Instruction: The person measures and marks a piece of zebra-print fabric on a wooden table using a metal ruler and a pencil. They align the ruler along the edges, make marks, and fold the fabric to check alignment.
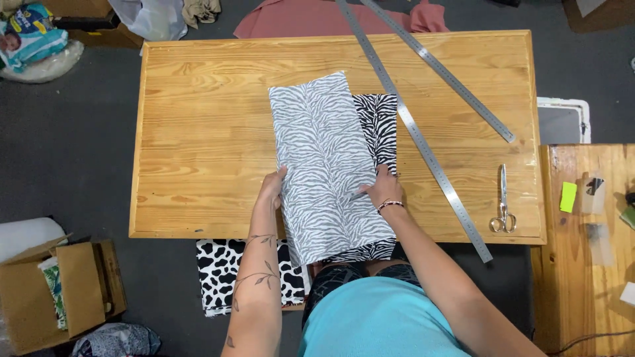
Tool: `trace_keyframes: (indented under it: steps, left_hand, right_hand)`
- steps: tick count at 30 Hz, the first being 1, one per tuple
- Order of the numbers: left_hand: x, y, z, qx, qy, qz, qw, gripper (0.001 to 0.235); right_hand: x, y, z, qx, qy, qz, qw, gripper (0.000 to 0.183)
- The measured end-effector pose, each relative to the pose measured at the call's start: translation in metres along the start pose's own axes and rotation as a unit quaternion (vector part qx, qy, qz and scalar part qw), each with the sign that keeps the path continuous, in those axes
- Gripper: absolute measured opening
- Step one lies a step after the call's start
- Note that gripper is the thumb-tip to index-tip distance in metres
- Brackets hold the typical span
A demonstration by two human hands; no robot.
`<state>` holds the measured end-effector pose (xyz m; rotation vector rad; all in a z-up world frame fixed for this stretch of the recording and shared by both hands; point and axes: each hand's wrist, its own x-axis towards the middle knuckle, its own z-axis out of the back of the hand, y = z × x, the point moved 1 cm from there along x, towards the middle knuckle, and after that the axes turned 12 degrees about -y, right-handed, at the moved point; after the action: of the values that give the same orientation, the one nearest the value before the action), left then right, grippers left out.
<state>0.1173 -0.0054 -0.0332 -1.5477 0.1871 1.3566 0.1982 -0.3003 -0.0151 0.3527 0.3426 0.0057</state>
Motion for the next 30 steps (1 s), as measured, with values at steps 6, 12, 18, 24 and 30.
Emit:
trace_keyframes:
  steps: [6, 12, 18, 24, 30]
  left_hand:
    - [0.037, 0.033, -0.001, -0.097, -0.049, -0.046, 0.993, 0.04]
    - [0.095, 0.06, -0.004, -0.198, -0.11, -0.048, 0.973, 0.062]
    - [0.102, 0.061, -0.017, 0.008, -0.179, -0.129, 0.975, 0.043]
    - [0.115, 0.073, -0.02, 0.022, -0.184, -0.157, 0.97, 0.027]
    - [0.079, 0.056, -0.022, 0.011, -0.159, -0.158, 0.975, 0.025]
  right_hand:
    - [0.003, -0.019, -0.007, -0.026, 0.014, -0.01, 1.0, 0.045]
    - [-0.027, -0.035, 0.011, 0.004, 0.032, -0.024, 0.999, 0.031]
    - [-0.022, -0.044, 0.009, 0.001, -0.007, -0.035, 0.999, 0.049]
    - [-0.007, -0.044, -0.001, -0.021, -0.022, -0.051, 0.998, 0.048]
    - [0.001, -0.049, -0.008, -0.021, -0.037, -0.066, 0.997, 0.046]
